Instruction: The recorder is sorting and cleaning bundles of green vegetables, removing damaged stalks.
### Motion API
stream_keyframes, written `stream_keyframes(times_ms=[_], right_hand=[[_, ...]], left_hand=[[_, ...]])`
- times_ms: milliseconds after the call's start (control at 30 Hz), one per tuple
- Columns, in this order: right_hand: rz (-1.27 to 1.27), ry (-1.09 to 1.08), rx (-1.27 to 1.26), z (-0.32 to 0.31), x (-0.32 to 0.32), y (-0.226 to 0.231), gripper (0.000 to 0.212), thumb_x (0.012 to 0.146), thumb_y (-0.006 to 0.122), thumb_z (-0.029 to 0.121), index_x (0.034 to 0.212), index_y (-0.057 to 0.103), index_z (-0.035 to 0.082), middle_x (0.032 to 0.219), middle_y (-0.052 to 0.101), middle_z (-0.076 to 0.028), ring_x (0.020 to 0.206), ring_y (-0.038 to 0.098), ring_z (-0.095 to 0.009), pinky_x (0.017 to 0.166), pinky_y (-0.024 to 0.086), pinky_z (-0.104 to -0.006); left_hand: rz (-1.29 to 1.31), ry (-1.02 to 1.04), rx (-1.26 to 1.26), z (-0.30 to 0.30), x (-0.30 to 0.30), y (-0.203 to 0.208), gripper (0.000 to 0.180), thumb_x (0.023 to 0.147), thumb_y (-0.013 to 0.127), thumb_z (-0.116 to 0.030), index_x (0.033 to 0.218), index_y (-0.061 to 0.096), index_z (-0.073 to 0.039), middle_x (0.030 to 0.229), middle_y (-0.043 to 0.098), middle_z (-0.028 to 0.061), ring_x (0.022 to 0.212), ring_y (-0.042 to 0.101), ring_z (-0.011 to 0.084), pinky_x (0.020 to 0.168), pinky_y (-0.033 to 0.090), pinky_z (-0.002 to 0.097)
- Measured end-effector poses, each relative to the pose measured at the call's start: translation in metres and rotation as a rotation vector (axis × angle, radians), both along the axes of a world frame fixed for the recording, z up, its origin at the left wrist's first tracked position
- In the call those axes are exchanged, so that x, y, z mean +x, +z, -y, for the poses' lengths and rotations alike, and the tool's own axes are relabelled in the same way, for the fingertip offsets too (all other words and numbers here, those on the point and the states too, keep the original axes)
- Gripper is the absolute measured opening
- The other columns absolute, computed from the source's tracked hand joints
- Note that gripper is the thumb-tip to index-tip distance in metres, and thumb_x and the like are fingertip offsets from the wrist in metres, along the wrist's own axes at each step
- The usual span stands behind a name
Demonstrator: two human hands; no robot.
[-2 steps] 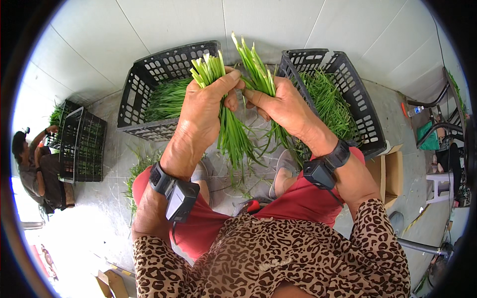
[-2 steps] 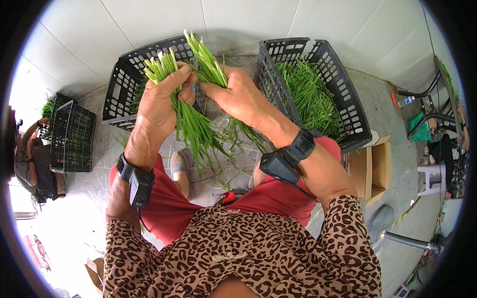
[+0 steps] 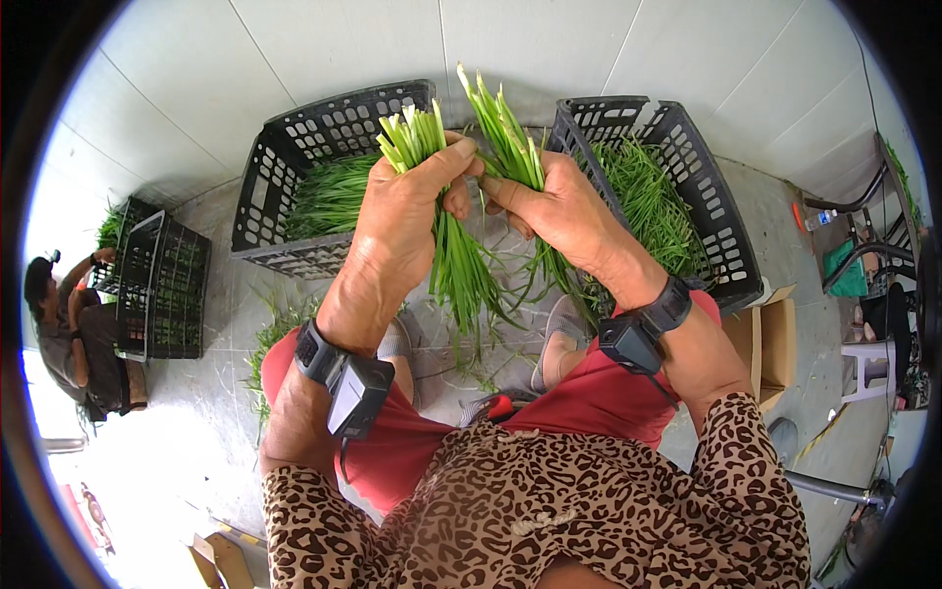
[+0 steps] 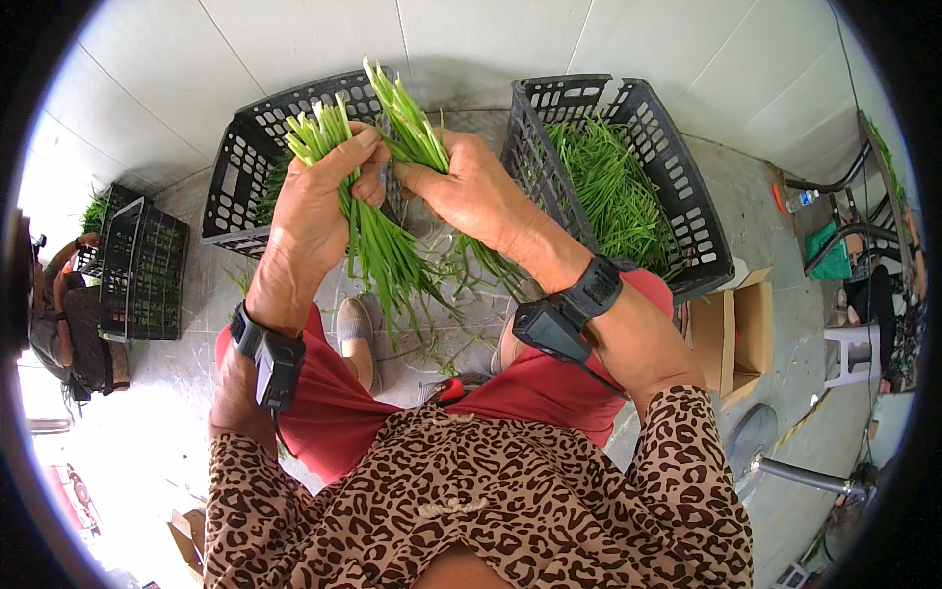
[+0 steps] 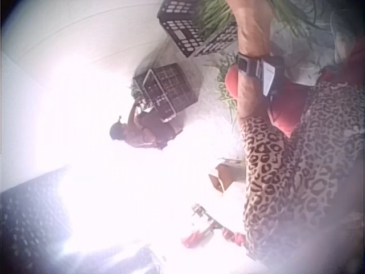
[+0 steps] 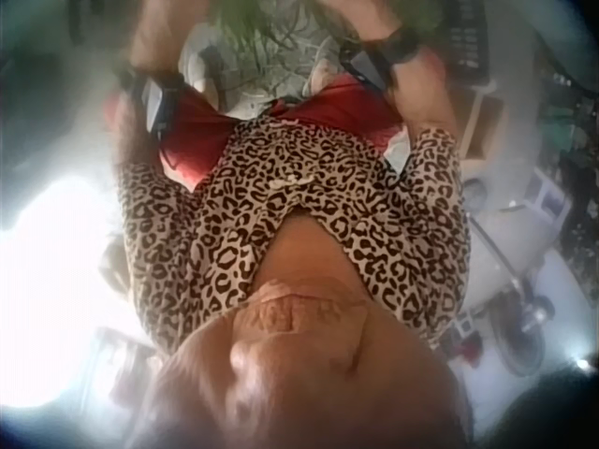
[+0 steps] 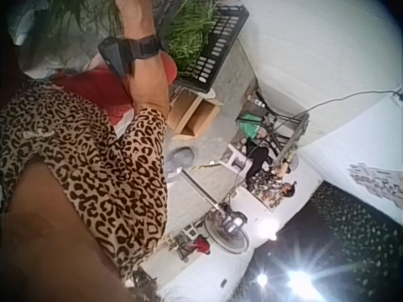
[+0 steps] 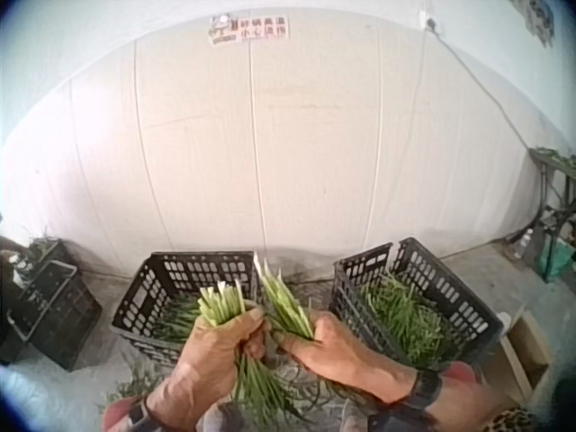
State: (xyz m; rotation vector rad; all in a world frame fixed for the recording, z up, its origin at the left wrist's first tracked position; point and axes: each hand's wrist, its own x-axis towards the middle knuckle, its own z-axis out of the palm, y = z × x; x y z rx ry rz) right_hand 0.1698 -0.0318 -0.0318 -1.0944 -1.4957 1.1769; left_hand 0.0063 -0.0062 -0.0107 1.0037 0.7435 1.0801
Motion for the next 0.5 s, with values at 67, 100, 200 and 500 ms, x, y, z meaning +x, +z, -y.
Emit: stream_keyframes(times_ms=[67, 100, 200, 500], right_hand=[[0.004, 0.004, -0.002, 0.0005, 0.0005, 0.001, 0.015, 0.087, 0.056, 0.014, 0.098, 0.059, 0.005, 0.066, 0.054, 0.003, 0.053, 0.043, -0.004, 0.046, 0.035, -0.0226], [0.017, 0.009, -0.01, 0.0005, 0.0012, 0.0013, 0.015, 0.087, 0.057, 0.014, 0.099, 0.059, 0.004, 0.067, 0.055, 0.003, 0.054, 0.045, -0.004, 0.048, 0.036, -0.0231], [0.039, 0.014, 0.011, 0.0006, 0.0015, 0.0018, 0.016, 0.087, 0.057, 0.013, 0.099, 0.059, 0.004, 0.07, 0.058, 0.001, 0.059, 0.048, -0.006, 0.053, 0.04, -0.0242], [0.031, 0.041, 0.028, 0.0031, -0.0005, 0.0061, 0.014, 0.086, 0.056, 0.007, 0.098, 0.057, 0.0, 0.079, 0.063, -0.002, 0.069, 0.054, -0.007, 0.063, 0.044, -0.0245]], left_hand=[[-0.01, -0.004, 0.001, -0.0004, 0.0001, -0.0011, 0.009, 0.086, 0.061, -0.011, 0.092, 0.059, -0.004, 0.079, 0.06, 0.0055, 0.055, 0.046, 0.0111, 0.053, 0.039, 0.0273], [-0.01, -0.004, 0.001, -0.0005, 0.0003, -0.0013, 0.009, 0.086, 0.061, -0.011, 0.092, 0.059, -0.004, 0.079, 0.06, 0.0055, 0.055, 0.046, 0.0111, 0.053, 0.039, 0.0273], [-0.016, -0.014, -0.008, 0.0, 0.0009, -0.0009, 0.01, 0.086, 0.061, -0.011, 0.092, 0.059, -0.004, 0.079, 0.06, 0.0053, 0.056, 0.046, 0.0114, 0.054, 0.04, 0.0273], [-0.032, -0.04, -0.007, 0.0011, 0.0013, -0.0013, 0.009, 0.086, 0.061, -0.01, 0.092, 0.059, -0.004, 0.078, 0.059, 0.0053, 0.056, 0.046, 0.0115, 0.053, 0.04, 0.0268]])
